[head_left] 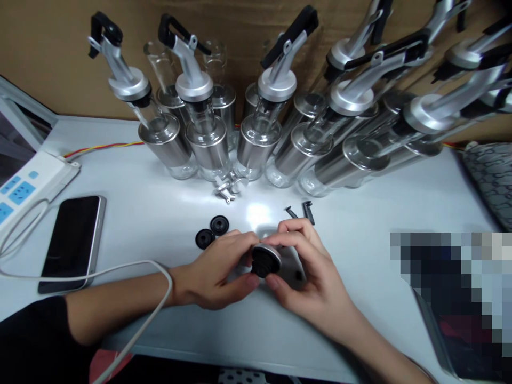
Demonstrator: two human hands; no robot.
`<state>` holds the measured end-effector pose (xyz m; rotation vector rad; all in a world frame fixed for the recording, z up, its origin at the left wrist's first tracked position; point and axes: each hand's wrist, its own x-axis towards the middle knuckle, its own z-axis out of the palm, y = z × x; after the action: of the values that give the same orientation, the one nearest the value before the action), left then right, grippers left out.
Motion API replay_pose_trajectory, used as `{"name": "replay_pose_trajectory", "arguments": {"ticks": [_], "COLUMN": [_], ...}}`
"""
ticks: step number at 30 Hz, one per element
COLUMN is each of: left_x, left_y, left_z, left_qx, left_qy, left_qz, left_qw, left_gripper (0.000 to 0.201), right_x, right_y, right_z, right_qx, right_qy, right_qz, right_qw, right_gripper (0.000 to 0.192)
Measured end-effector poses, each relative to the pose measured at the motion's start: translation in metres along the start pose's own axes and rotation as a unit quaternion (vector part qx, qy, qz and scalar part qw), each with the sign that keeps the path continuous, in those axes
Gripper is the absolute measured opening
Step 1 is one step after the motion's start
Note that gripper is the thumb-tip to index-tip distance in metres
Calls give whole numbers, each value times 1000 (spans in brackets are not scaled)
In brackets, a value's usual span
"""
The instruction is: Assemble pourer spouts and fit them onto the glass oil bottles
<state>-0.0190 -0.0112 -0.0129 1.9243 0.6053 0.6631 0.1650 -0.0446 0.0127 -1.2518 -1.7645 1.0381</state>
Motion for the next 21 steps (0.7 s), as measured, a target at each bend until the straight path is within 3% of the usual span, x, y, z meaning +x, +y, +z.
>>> {"name": "replay_pose_trajectory", "arguments": {"ticks": [6, 12, 21], "left_x": [0, -3, -4], "left_y": [2, 0, -2], "left_z": [0, 2, 3], "left_qx": [-17, -30, -56], "left_qy": [19, 33, 36], "left_qz": [-39, -55, -25], "left_qw": [999, 997, 997], "left_gripper": [22, 25, 22], "right_x": [2, 3, 1], "right_y": [1, -1, -5], "right_z": [-1, -2, -1], "right_qx": [-17, 39, 56], "right_qy": [13, -25, -27], "right_qz": [-4, 16, 55], "right_qw": [1000, 999, 997], "right_gripper": [27, 23, 21]}}
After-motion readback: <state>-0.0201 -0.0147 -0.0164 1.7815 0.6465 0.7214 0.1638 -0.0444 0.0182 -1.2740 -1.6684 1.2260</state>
